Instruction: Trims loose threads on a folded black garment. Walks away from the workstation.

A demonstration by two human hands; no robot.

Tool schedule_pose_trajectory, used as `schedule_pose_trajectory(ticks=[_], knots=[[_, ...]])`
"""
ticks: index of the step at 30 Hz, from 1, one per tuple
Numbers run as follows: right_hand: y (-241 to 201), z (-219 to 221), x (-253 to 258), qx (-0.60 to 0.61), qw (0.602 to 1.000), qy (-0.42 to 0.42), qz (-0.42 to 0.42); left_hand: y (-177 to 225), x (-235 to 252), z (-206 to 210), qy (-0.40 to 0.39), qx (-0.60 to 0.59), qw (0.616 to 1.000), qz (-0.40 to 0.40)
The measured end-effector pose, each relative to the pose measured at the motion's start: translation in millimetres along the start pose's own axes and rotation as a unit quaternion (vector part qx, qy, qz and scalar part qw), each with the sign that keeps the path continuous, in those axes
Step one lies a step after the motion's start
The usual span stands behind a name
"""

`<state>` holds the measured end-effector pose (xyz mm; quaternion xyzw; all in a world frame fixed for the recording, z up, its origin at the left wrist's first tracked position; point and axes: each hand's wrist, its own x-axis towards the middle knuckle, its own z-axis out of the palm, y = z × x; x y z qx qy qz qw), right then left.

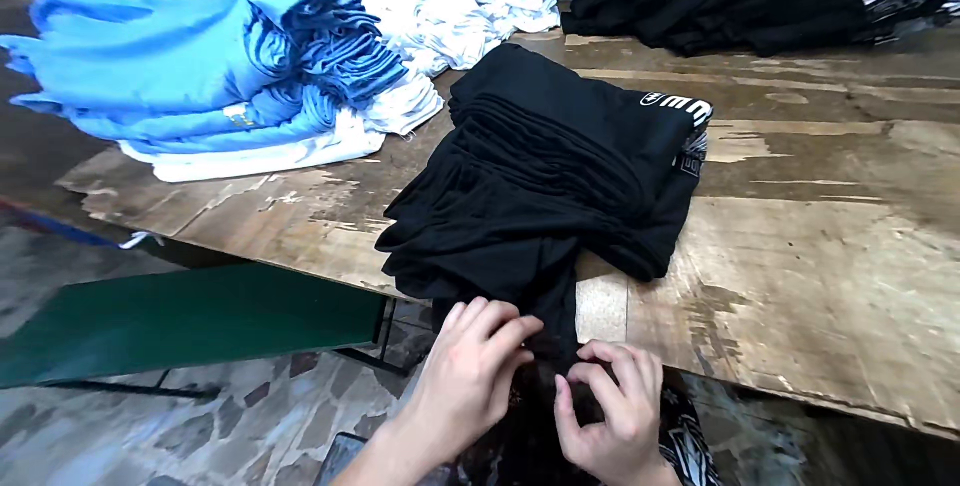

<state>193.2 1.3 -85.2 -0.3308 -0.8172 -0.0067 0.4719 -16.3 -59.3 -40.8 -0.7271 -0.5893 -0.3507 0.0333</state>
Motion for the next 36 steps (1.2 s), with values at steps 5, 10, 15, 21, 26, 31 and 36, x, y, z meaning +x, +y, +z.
schedule_pose_trajectory(ticks=[5,10,15,21,26,31,36], knots=[[-17,13,22,0.029,0.999,0.021,0.014,-15,2,0,0.002,-0.127,0.991,-0.044],[-22,35,58,0.391,0.903,0.026,0.176,-20,28,-4,0.025,-0.204,0.970,-0.129],[-9,31,54,0.163,0.986,-0.019,0.006,-22,44,-2,-0.004,-0.311,0.924,-0.224],[-7,-8,22,0.091,0.994,0.043,-0.042,-20,12,-4,0.048,-0.196,0.974,-0.100],[-15,-4,14,0.120,0.991,0.063,-0.010,-12,-5,9,0.163,0.020,0.981,0.103],[-16,-2,15,0.120,0.990,0.067,-0.012,-6,1,21,0.177,0.057,0.974,0.130],[7,-6,12,0.007,1.000,-0.022,0.002,-22,16,12,0.028,-0.034,0.999,0.018]])
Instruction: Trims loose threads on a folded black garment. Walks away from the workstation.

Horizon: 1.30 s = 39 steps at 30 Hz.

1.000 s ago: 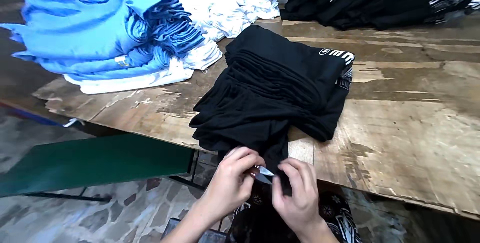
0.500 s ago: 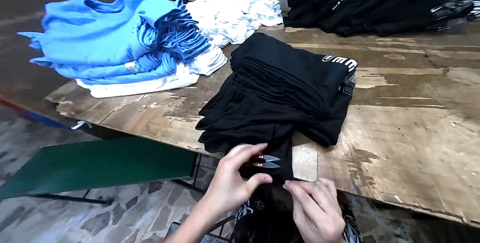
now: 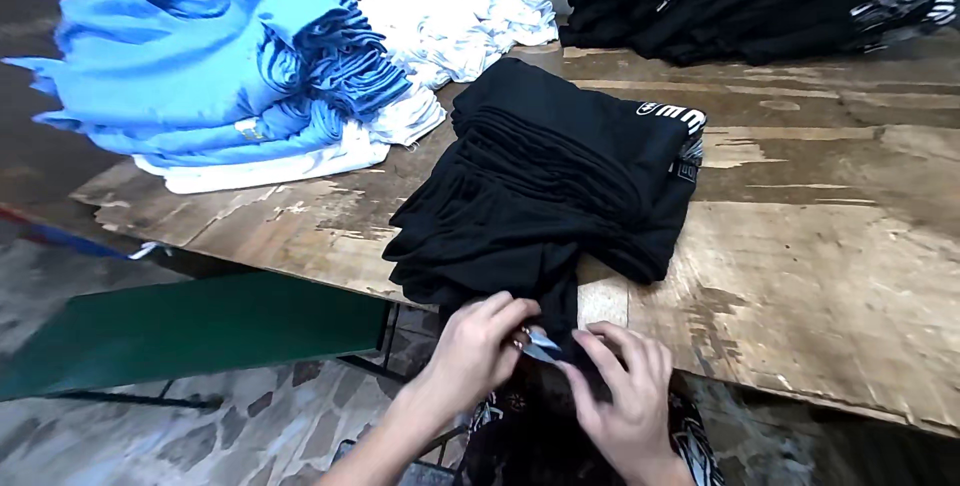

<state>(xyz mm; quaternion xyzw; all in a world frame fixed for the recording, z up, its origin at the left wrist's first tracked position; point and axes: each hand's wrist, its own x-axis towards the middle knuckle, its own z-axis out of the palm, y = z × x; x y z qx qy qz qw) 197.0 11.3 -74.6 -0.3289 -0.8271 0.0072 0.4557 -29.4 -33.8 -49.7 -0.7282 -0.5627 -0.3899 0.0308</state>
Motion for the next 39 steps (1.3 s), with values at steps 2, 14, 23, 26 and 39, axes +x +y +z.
schedule_pose_trajectory(ticks=[2,14,23,26,39], knots=[[14,-3,1,0.077,0.995,-0.032,-0.053,-20,7,-9,0.030,-0.038,0.999,0.018],[8,-56,2,-0.063,0.978,-0.198,-0.003,-16,11,-2,0.084,0.207,0.974,-0.042],[-10,3,21,0.076,0.992,-0.062,0.075,8,0,-12,0.002,0.023,0.992,-0.127],[-11,-27,14,0.034,0.989,-0.105,0.094,13,-8,-17,0.020,0.048,0.996,-0.067],[-23,-6,-5,-0.035,0.984,0.019,0.173,38,4,-14,-0.017,0.118,0.991,0.056]])
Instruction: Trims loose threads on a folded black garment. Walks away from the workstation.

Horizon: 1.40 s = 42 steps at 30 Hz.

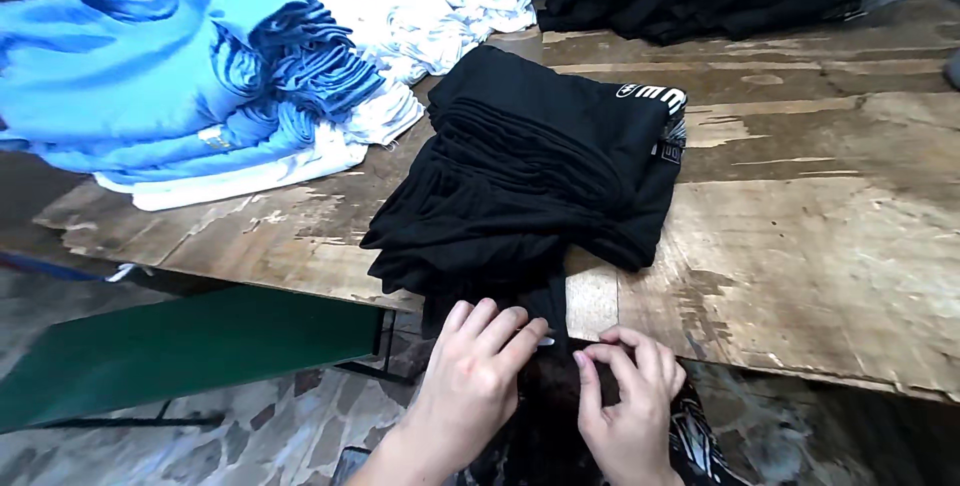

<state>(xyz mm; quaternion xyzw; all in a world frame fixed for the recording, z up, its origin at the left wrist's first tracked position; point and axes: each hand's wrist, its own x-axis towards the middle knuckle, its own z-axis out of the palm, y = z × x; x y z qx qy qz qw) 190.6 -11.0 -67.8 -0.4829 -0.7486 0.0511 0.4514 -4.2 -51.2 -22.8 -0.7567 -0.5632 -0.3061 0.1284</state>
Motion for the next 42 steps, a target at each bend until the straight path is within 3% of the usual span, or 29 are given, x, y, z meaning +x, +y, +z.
schedule_pose_trajectory(ticks=[6,8,11,15,18,21,23,25,27,28,31,36,38,42], knots=[[-4,3,3,0.038,0.998,0.040,-0.025,10,3,12,-0.008,-0.012,0.999,0.029],[1,1,2,0.034,0.997,0.038,-0.049,6,2,12,-0.001,-0.018,1.000,0.006],[11,-1,-3,-0.004,0.995,0.013,-0.096,-11,-9,9,-0.056,-0.064,0.995,-0.051],[1,13,2,0.006,0.992,0.005,-0.125,-30,-20,15,-0.042,-0.191,0.975,-0.109],[-11,31,18,0.157,0.983,0.018,-0.095,-34,-12,8,-0.023,-0.288,0.946,-0.143],[-23,39,39,0.451,0.892,-0.007,0.030,-42,-2,10,0.002,-0.299,0.935,-0.190],[-23,40,47,0.496,0.865,-0.055,0.057,-46,4,14,0.005,-0.315,0.921,-0.227],[-17,39,46,0.402,0.909,-0.109,-0.012,-46,9,17,0.000,-0.332,0.910,-0.250],[-11,32,35,0.213,0.967,-0.084,-0.112,-45,10,16,-0.009,-0.353,0.896,-0.271],[-6,26,26,0.153,0.977,-0.049,-0.141,-43,8,15,-0.014,-0.367,0.888,-0.276],[5,7,9,0.117,0.985,0.019,-0.125,-40,-5,12,-0.011,-0.363,0.902,-0.234],[5,-10,-4,0.226,0.972,-0.006,-0.066,-24,-19,12,0.090,-0.138,0.985,-0.043],[4,-9,-6,0.244,0.966,-0.007,-0.088,-15,-15,14,0.098,-0.078,0.992,0.006],[3,-2,-8,0.260,0.960,0.003,-0.106,-11,-8,24,0.089,-0.065,0.991,0.078]])
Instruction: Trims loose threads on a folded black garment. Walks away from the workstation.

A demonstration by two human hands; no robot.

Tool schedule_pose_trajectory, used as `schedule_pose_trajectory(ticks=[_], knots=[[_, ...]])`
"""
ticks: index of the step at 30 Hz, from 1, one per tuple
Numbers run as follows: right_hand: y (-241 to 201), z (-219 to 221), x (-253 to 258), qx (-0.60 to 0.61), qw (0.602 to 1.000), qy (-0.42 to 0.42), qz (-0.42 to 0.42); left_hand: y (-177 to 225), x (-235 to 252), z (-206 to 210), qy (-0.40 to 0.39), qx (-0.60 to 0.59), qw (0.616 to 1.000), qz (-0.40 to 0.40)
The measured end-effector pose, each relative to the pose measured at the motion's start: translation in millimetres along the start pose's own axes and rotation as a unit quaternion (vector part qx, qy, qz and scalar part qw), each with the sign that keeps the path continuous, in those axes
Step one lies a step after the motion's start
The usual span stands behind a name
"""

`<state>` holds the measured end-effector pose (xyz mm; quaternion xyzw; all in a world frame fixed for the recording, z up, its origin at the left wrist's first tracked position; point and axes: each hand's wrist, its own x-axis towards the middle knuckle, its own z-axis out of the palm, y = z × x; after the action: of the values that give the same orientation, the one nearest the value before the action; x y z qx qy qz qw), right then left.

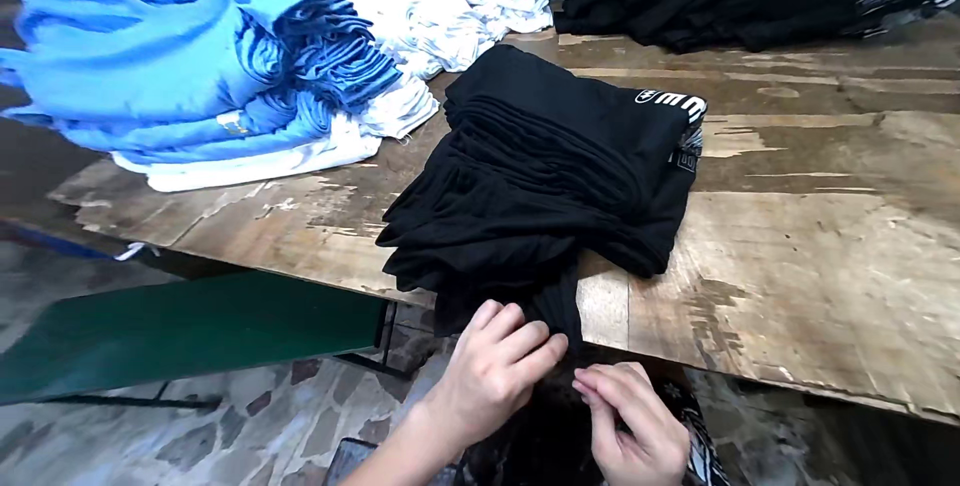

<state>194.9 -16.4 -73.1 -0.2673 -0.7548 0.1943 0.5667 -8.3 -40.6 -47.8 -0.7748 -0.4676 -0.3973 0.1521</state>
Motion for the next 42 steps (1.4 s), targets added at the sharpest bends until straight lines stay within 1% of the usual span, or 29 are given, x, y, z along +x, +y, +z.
schedule_pose_trajectory(ticks=[3,6,8,10,12,13,15,17,18,19,22,26,28,30,31,32,34,35,37,40,42], knots=[[3,2,0,0.050,0.997,0.024,0.055,-4,-1,-5,0.006,0.024,1.000,0.006],[2,5,1,0.124,0.984,0.055,0.117,-6,-3,-7,0.002,0.039,0.999,0.024],[2,7,1,0.133,0.983,0.042,0.115,-3,-2,-3,-0.001,0.044,0.998,0.040],[10,4,0,0.072,0.995,0.000,0.066,-2,-1,-2,0.003,0.038,0.999,0.034],[17,-3,1,-0.041,0.998,-0.042,-0.020,-3,-2,-4,0.014,0.025,1.000,-0.004],[20,-5,2,-0.102,0.991,-0.055,-0.067,-6,-2,-6,0.023,0.014,0.999,-0.035],[22,-6,7,-0.203,0.964,-0.095,-0.142,-13,-3,-6,0.039,-0.006,0.994,-0.101],[20,1,15,-0.275,0.940,-0.121,-0.162,-18,-4,-7,0.040,-0.023,0.989,-0.142],[21,3,18,-0.290,0.937,-0.115,-0.159,-20,-6,-7,0.039,-0.029,0.989,-0.143],[23,3,19,-0.281,0.942,-0.096,-0.156,-21,-7,-7,0.043,-0.034,0.990,-0.130],[26,-5,17,-0.208,0.963,-0.038,-0.169,-21,-12,-11,0.040,-0.036,0.997,-0.064],[24,-8,11,-0.183,0.967,-0.015,-0.175,-13,-11,-4,0.000,-0.025,1.000,0.004],[23,-6,9,-0.179,0.968,-0.014,-0.174,-11,-7,0,-0.005,-0.023,0.999,0.022],[24,-7,9,-0.178,0.968,-0.030,-0.172,-12,-3,0,0.000,-0.021,1.000,0.014],[25,-9,9,-0.181,0.968,-0.047,-0.167,-13,-2,0,-0.001,-0.023,1.000,-0.006],[27,-12,8,-0.186,0.968,-0.063,-0.158,-14,-1,-1,-0.013,-0.028,0.999,-0.035],[30,-14,9,-0.208,0.967,-0.068,-0.128,-22,1,-2,-0.070,-0.032,0.993,-0.087],[29,-12,10,-0.222,0.967,-0.065,-0.108,-26,-1,-1,-0.090,-0.042,0.990,-0.100],[29,-6,15,-0.240,0.963,-0.082,-0.088,-32,-4,2,-0.089,-0.080,0.987,-0.104],[37,-13,18,-0.164,0.970,-0.116,-0.136,-41,-9,-1,-0.066,-0.120,0.986,-0.092],[38,-31,21,-0.128,0.964,-0.166,-0.162,-49,-16,-7,-0.058,-0.111,0.987,-0.098]])
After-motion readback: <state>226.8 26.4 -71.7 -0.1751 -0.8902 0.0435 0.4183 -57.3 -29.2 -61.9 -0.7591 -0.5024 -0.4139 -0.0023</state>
